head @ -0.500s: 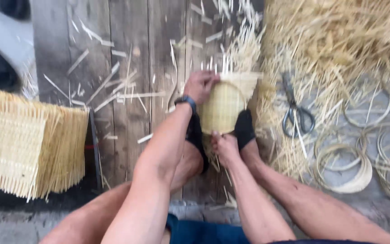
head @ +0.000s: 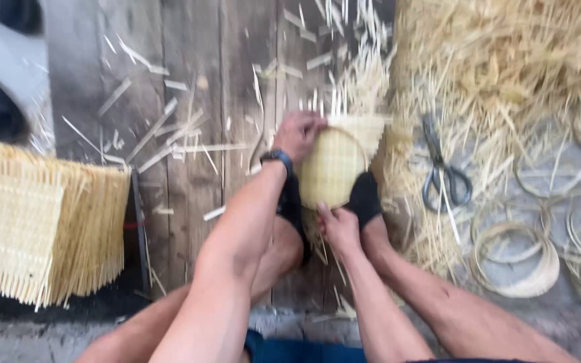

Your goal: Making a bamboo basket using woven bamboo strips and a circular frame.

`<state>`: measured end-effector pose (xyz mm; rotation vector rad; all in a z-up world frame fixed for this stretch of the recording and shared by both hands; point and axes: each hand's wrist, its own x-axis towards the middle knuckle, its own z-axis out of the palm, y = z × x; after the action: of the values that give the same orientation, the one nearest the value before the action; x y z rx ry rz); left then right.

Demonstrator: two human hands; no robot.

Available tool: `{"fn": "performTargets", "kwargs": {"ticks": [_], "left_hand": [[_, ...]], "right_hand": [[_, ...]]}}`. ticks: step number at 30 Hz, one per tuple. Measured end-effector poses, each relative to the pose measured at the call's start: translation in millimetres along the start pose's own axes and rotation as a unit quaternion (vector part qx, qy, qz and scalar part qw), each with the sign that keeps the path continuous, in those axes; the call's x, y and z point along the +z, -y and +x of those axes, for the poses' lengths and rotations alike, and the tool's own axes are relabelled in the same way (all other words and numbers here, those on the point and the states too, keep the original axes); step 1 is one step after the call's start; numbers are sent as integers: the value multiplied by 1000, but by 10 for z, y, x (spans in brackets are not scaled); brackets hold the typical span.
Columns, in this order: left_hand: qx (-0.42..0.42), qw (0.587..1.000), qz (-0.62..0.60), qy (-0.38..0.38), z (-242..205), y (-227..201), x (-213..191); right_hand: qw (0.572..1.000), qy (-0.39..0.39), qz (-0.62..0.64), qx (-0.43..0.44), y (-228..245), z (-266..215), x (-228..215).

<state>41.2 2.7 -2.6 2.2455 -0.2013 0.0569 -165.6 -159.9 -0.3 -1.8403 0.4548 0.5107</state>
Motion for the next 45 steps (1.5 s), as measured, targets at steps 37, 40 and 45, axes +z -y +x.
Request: {"fn": "performTargets", "kwargs": {"ticks": [37,40,45], "left_hand": [[-239,936,-218,136,-425,-15,-93],[-175,949,-206,160,-356,-502,-417],[135,987,-79,22,-608,-1311,-671]], "right_hand": [[925,-141,-220,-277,1340,960,-2270],[885,-108,-394,-225,1733,239,-3321],[879,-109,-464,-29,1347,-413,-3870]]}}
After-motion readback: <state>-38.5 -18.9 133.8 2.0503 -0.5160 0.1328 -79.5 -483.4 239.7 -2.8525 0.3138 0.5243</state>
